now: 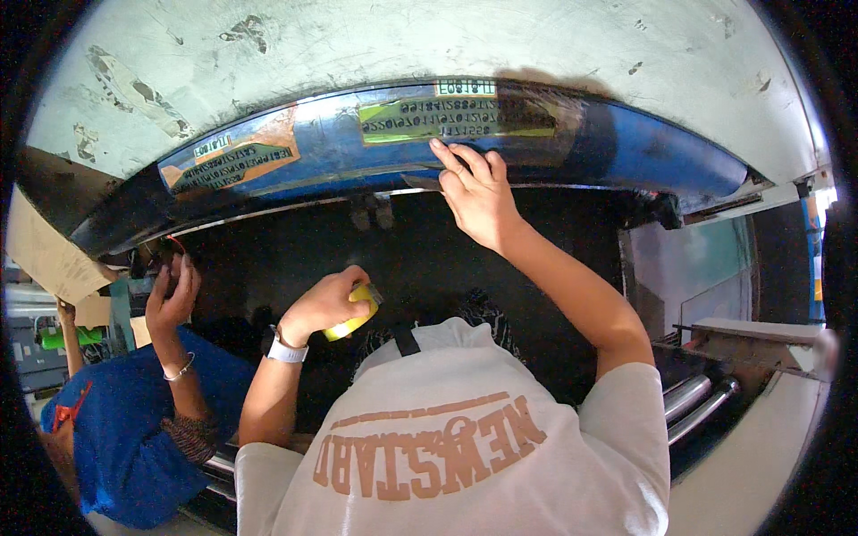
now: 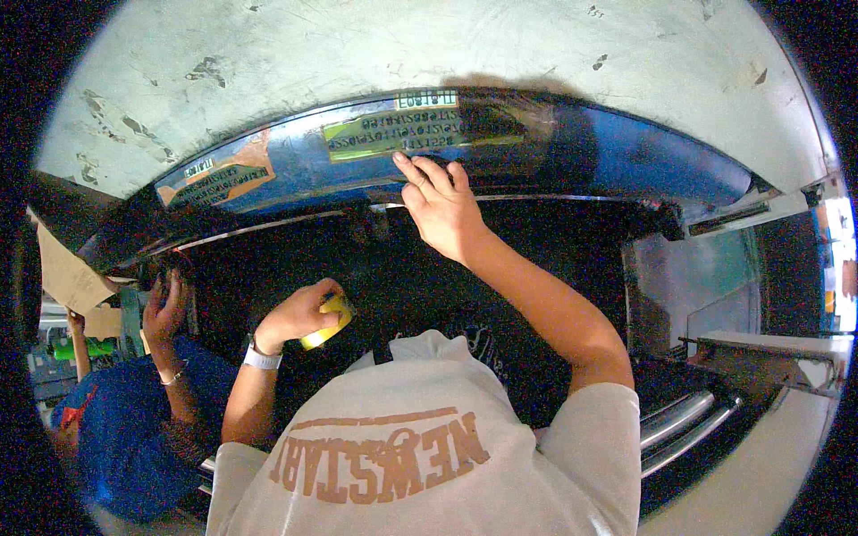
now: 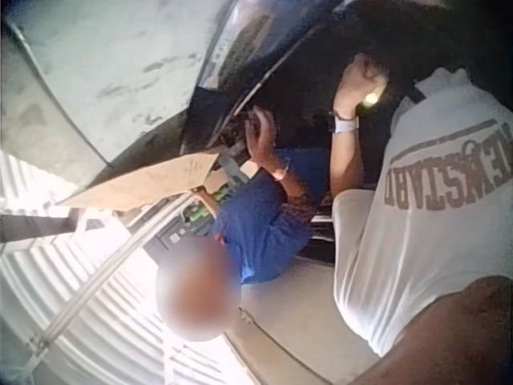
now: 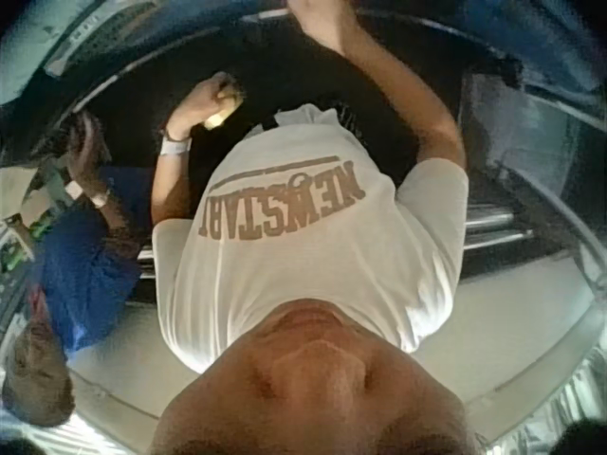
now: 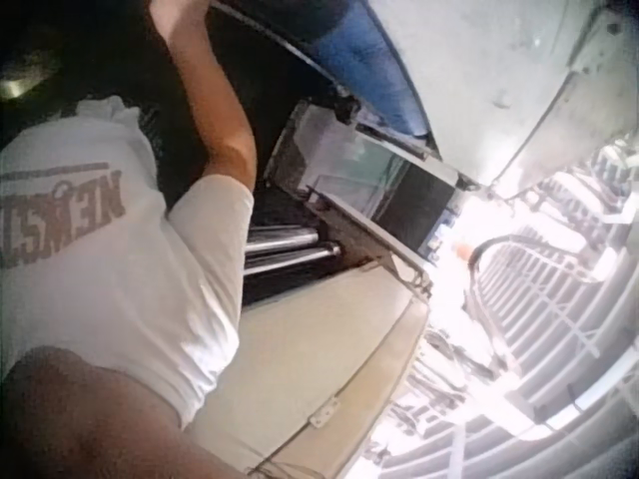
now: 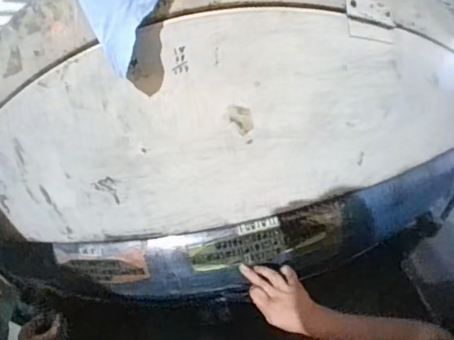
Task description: The person uses a measuring tape to measure a section on a machine, then applies pieces of yellow adhesive tape to specific points on that section using a knife to cut the tape.
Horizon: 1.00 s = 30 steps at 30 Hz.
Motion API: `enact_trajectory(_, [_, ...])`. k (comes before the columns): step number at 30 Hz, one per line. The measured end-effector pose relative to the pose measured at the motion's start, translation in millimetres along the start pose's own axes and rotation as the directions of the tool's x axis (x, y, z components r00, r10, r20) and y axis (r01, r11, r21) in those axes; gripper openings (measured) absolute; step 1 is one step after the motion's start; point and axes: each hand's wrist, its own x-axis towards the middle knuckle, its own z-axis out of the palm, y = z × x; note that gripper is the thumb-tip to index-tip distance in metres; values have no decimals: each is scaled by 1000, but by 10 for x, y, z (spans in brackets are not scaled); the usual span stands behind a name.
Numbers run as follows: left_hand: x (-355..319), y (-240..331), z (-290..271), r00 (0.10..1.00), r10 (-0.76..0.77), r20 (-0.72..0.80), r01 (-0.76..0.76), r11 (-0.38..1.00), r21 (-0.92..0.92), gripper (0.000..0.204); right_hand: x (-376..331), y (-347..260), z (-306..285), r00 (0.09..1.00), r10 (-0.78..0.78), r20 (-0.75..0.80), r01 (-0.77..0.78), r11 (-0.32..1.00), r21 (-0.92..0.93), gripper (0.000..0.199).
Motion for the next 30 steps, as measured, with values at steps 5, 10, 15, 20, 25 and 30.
enact_trajectory(5, [138, 121, 209, 998, -44, -35, 41, 997, -71, 50, -23, 366, -262, 995, -89, 52, 85, 994, 67, 10])
enact_trajectory(10, [344, 333, 506, 992, -118, -39, 109, 977, -186, 50, -4, 704, -211, 956, -293, 5, 293, 956, 3, 9])
enact_trajectory(15, [525, 502, 806, 989, -81, -126, 63, 988, -144, 48, 57, 701, -221, 941, -337, 33, 338, 941, -17, 8])
enact_trajectory(20, [522, 659, 1036, 980, -98, -175, 59, 975, -216, 49, 3, 653, -333, 929, -363, 74, 349, 924, 154, 11])
enact_trajectory(25, [422, 523, 1287, 976, -137, -172, 77, 945, -318, 48, -172, 593, -361, 884, -457, 95, 371, 811, 452, 9])
enact_trajectory(30, [348, 617, 1332, 965, -222, -136, 128, 861, -493, 44, -118, 985, -487, 923, -378, 70, 332, 876, 349, 13])
